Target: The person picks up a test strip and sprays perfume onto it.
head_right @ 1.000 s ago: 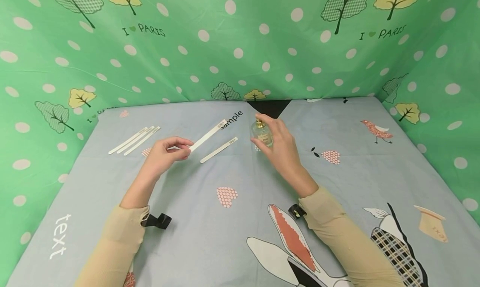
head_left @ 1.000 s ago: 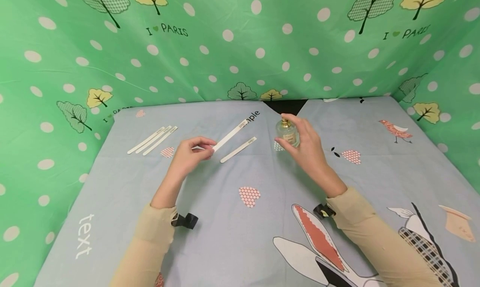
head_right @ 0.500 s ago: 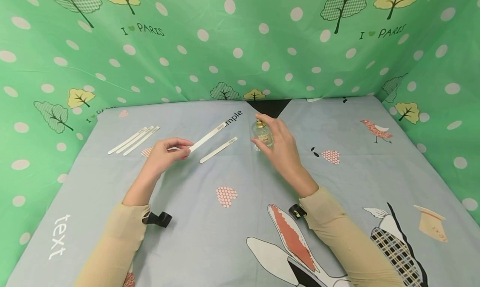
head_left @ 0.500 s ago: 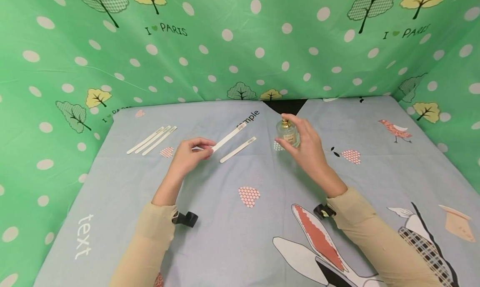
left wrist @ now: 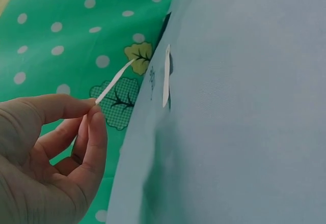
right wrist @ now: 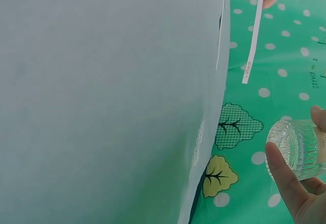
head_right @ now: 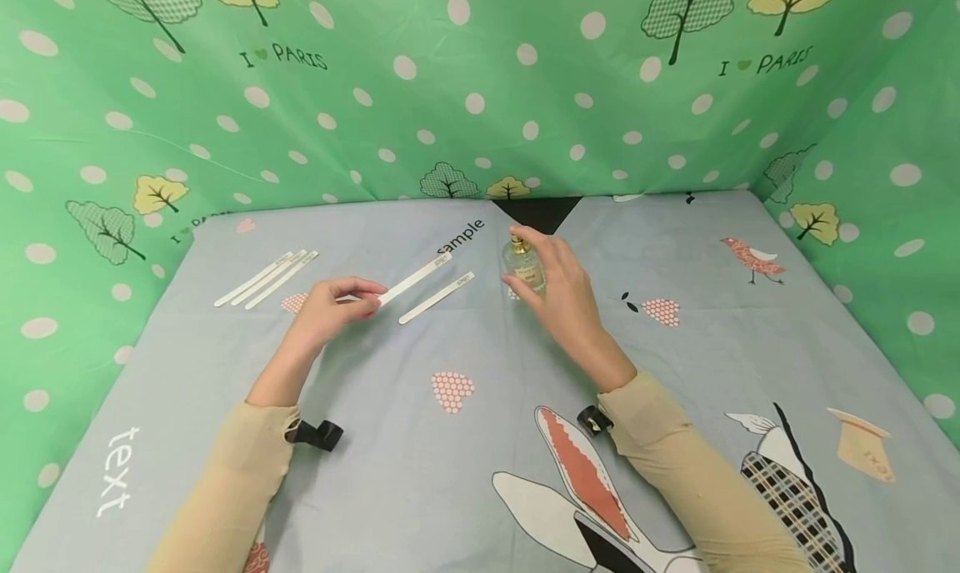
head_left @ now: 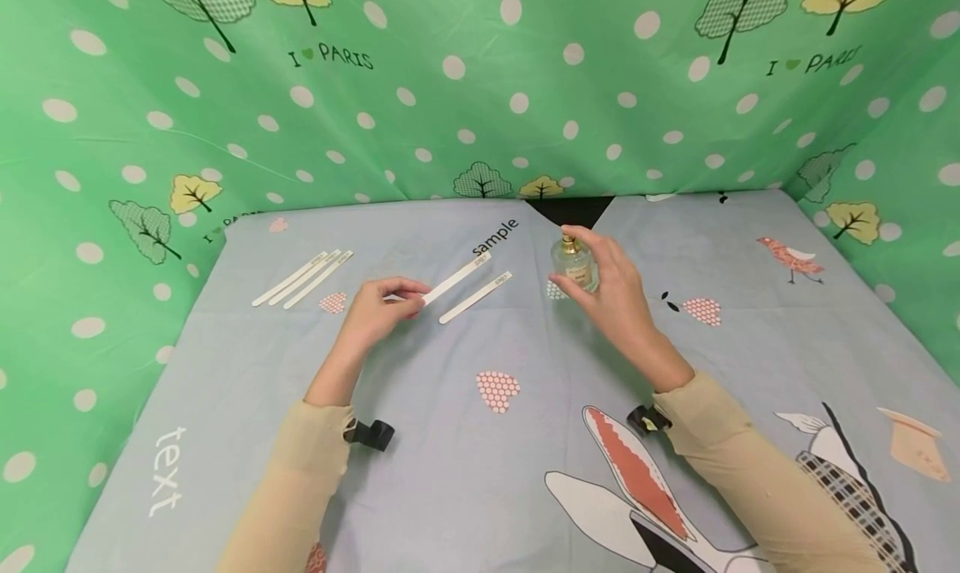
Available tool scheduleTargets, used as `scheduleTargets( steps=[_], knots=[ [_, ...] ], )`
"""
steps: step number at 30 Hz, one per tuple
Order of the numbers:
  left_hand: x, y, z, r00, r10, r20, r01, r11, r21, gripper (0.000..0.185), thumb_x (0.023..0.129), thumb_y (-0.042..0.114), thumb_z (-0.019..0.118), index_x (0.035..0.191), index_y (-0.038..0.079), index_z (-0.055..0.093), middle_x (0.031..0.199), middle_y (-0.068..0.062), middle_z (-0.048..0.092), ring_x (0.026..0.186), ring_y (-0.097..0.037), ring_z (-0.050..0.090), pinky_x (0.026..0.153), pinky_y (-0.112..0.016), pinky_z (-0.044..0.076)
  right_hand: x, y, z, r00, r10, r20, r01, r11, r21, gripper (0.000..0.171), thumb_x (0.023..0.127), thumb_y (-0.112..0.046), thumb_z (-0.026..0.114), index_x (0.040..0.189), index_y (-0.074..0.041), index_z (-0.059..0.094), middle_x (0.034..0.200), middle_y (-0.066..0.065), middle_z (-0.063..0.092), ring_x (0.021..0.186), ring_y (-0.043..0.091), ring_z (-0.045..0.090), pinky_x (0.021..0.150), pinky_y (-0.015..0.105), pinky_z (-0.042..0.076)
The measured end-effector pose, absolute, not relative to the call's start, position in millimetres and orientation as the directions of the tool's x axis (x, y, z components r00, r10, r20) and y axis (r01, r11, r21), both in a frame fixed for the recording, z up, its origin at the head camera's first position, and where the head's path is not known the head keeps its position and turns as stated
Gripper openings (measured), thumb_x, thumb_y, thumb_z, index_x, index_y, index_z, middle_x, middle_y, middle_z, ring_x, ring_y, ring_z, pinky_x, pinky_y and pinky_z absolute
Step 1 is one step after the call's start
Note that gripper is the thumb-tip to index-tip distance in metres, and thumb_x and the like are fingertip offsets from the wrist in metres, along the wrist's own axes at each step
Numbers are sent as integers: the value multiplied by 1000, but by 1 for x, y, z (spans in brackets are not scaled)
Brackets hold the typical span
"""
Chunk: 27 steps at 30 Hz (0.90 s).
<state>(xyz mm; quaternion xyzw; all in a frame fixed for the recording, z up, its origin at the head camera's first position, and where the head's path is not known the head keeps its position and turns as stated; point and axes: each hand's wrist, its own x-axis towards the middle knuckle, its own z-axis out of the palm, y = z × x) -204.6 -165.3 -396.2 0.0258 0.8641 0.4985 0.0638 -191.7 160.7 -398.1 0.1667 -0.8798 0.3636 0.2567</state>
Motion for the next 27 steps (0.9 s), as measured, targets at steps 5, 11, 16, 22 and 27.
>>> scheduleTargets(
  steps=[5,11,16,22,27],
  knots=[
    [-208,-166,-401,-988,116,-100,-29,500,866,23,91,5,66,112,-2,73,90,-10,72,71,-2,63,69,-20,56,-192,161,-398,-815,-109,570,-479,680,-555,67,83,-18,82,141,-22,49,118,17,60,110,33,59,90,53,52],
    [-211,-166,-407,-985,130,-111,-31,501,865,23,90,5,66,111,-3,73,88,-8,72,69,-2,61,65,-17,54,-193,161,-398,-815,-119,568,-484,678,-553,67,83,-18,82,141,-21,49,119,17,60,111,33,59,91,53,51],
    [-213,-167,-412,-982,141,-129,-42,502,864,23,90,5,67,111,-3,73,95,-16,72,67,-2,61,65,-17,55,-193,161,-398,-820,-119,560,-480,677,-559,67,83,-18,82,141,-22,49,120,17,60,112,33,59,92,54,51],
    [-215,-168,-418,-974,151,-168,-74,489,869,25,90,5,67,113,-4,72,92,-12,71,67,-1,61,66,-17,56,-192,161,-398,-824,-118,555,-474,679,-561,67,83,-19,82,141,-23,48,121,17,60,112,33,59,91,54,52],
    [-216,-170,-421,-968,170,-186,-86,471,878,27,91,3,66,116,-7,69,94,-13,71,70,-1,62,70,-18,58,-192,161,-398,-824,-119,554,-475,679,-560,67,83,-18,82,141,-22,49,120,17,60,111,33,59,91,54,51]
  ],
)
